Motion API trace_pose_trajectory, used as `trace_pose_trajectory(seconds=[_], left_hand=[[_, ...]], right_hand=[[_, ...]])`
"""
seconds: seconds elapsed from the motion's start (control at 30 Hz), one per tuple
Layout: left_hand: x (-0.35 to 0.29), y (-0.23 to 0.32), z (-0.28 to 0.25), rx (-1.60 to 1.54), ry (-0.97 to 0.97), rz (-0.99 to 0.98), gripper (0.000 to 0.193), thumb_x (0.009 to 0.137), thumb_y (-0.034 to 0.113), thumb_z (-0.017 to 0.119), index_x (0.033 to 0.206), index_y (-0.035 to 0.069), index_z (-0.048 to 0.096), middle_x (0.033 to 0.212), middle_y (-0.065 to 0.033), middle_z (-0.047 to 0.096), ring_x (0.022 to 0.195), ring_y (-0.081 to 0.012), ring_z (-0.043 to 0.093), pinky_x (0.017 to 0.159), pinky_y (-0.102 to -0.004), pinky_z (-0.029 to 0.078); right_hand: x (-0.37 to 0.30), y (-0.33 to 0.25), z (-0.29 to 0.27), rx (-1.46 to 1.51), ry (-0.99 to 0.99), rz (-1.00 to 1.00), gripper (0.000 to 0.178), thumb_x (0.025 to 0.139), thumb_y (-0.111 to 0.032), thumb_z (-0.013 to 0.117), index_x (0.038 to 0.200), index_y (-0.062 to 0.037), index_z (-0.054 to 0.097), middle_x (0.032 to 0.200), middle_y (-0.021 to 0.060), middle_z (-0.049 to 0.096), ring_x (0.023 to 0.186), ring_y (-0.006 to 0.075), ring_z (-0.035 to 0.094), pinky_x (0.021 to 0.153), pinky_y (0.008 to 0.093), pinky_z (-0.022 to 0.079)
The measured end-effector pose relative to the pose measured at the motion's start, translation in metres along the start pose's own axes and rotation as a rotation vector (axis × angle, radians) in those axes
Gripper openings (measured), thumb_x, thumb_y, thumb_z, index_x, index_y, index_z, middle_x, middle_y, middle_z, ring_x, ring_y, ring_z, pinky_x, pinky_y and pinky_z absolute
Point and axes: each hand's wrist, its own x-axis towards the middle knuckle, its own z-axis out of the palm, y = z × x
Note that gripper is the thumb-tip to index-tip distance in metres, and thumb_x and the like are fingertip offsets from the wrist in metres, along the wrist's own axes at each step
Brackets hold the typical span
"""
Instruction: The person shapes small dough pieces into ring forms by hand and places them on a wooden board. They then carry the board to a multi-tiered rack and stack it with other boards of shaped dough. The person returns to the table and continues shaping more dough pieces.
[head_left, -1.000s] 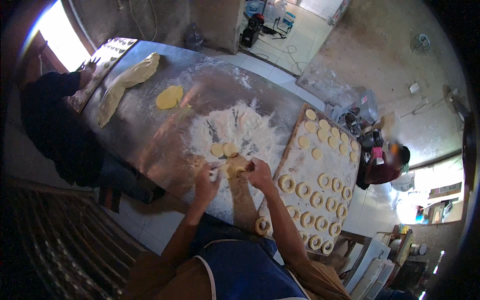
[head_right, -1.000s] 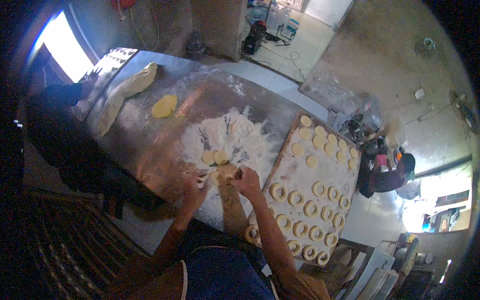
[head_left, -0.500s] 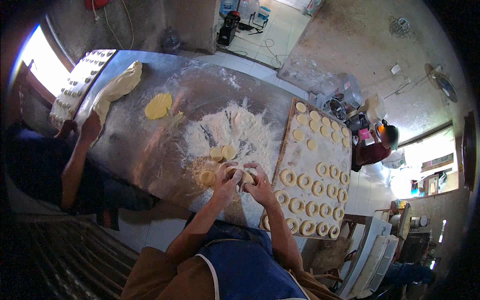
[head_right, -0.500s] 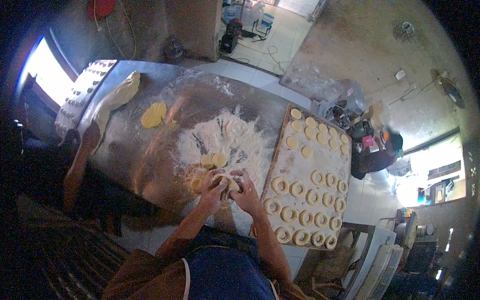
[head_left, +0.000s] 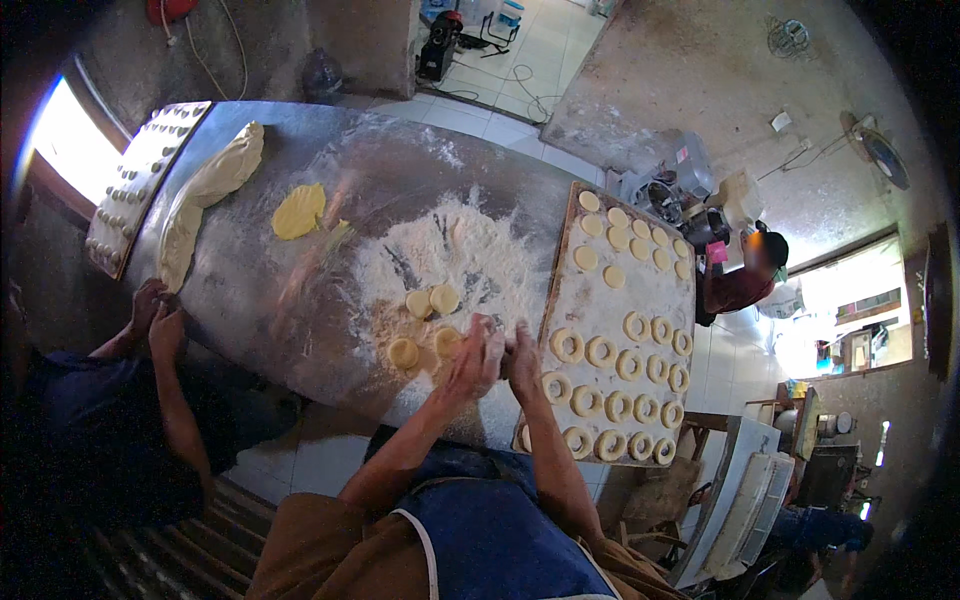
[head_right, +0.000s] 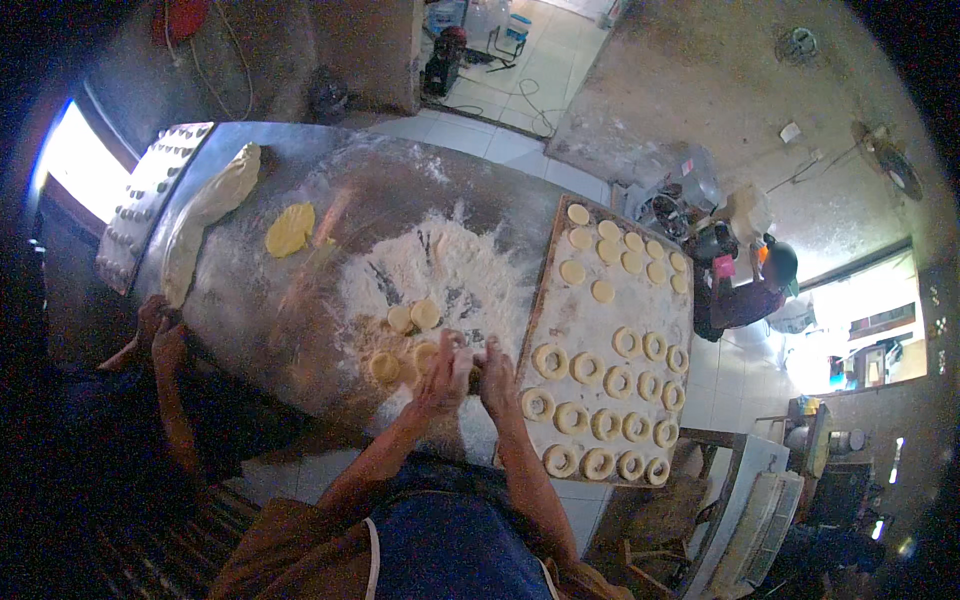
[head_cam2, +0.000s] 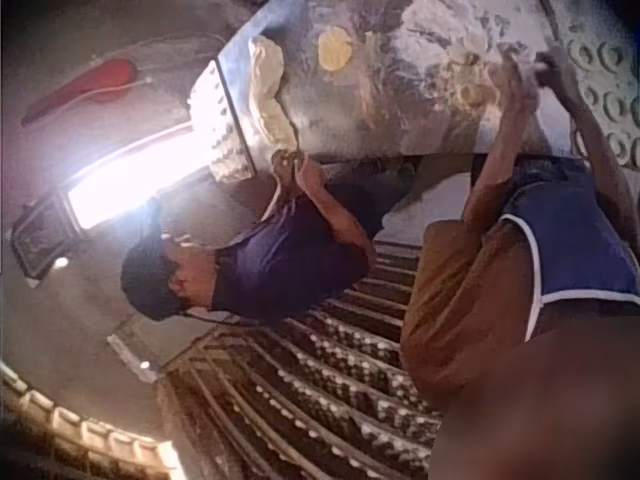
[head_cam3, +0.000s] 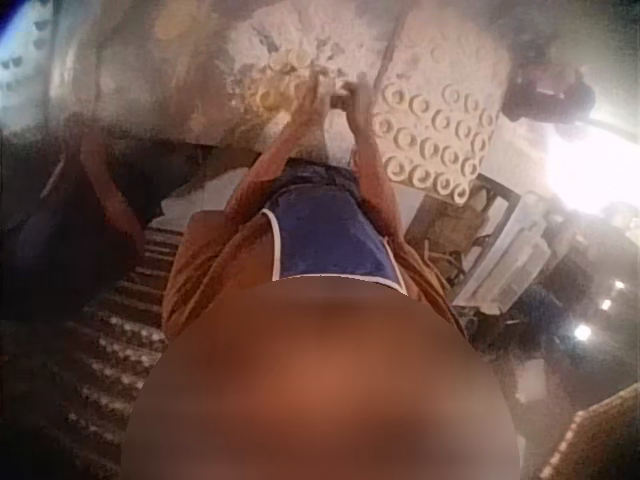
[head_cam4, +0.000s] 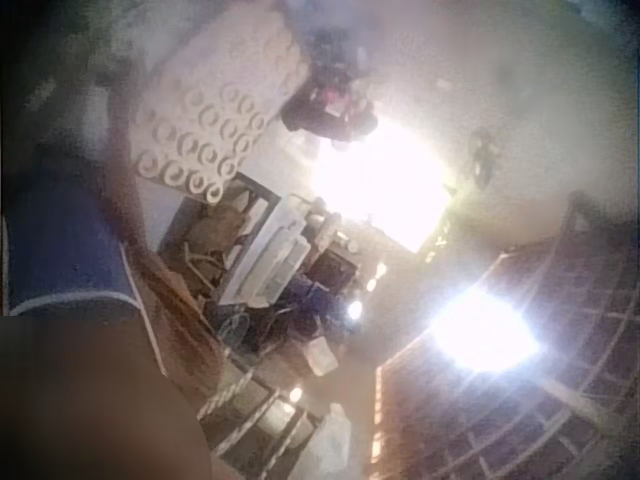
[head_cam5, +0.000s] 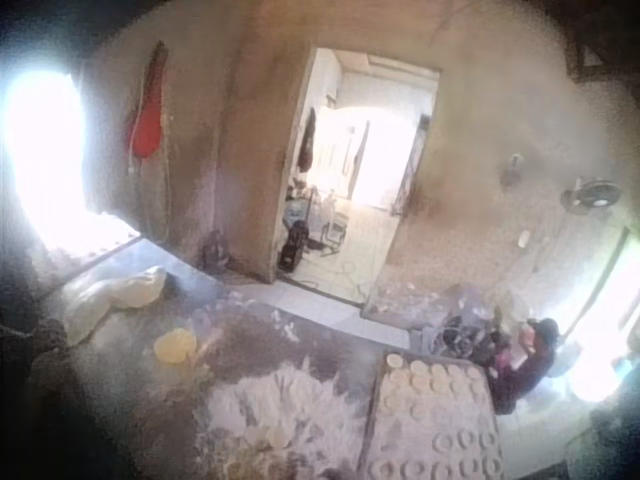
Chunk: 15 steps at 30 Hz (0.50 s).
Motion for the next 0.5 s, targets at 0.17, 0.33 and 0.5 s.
trace_pose_trajectory(seconds=[0.17,0.33,0.5], left_hand=[[0.009,-0.011,0.034,-0.568,0.167,-0.471,0.025,0.096,0.031,0.044,0.090,0.008,0.049,0.080,-0.0023,0.053,0.068,-0.0130,0.055,0.055,-0.0352,0.044],[0.009,-0.014,0.061,-0.220,0.008,-0.281,0.028,0.095,0.034,0.040,0.084,0.010,0.049,0.068,-0.0003,0.045,0.060,-0.0166,0.055,0.047,-0.0366,0.041],[0.009,-0.011,0.097,-0.581,0.231,-0.419,0.035,0.096,0.037,0.042,0.077,0.009,0.049,0.069,-0.0007,0.049,0.058,-0.0150,0.054,0.051,-0.0289,0.042]], right_hand=[[0.001,-0.002,-0.008,-0.089,0.305,0.076,0.052,0.100,-0.037,0.034,0.099,0.0050,0.064,0.083,0.0179,0.062,0.078,0.0307,0.060,0.071,0.0456,0.045],[0.001,-0.005,-0.040,-0.357,0.110,0.002,0.052,0.099,-0.045,0.040,0.088,0.0021,0.060,0.073,0.0060,0.059,0.066,0.0139,0.055,0.062,0.0318,0.046],[0.005,-0.005,-0.075,-0.091,0.091,-0.207,0.056,0.100,-0.044,0.037,0.081,0.0032,0.060,0.067,0.0069,0.055,0.060,0.0141,0.048,0.057,0.0343,0.041]])
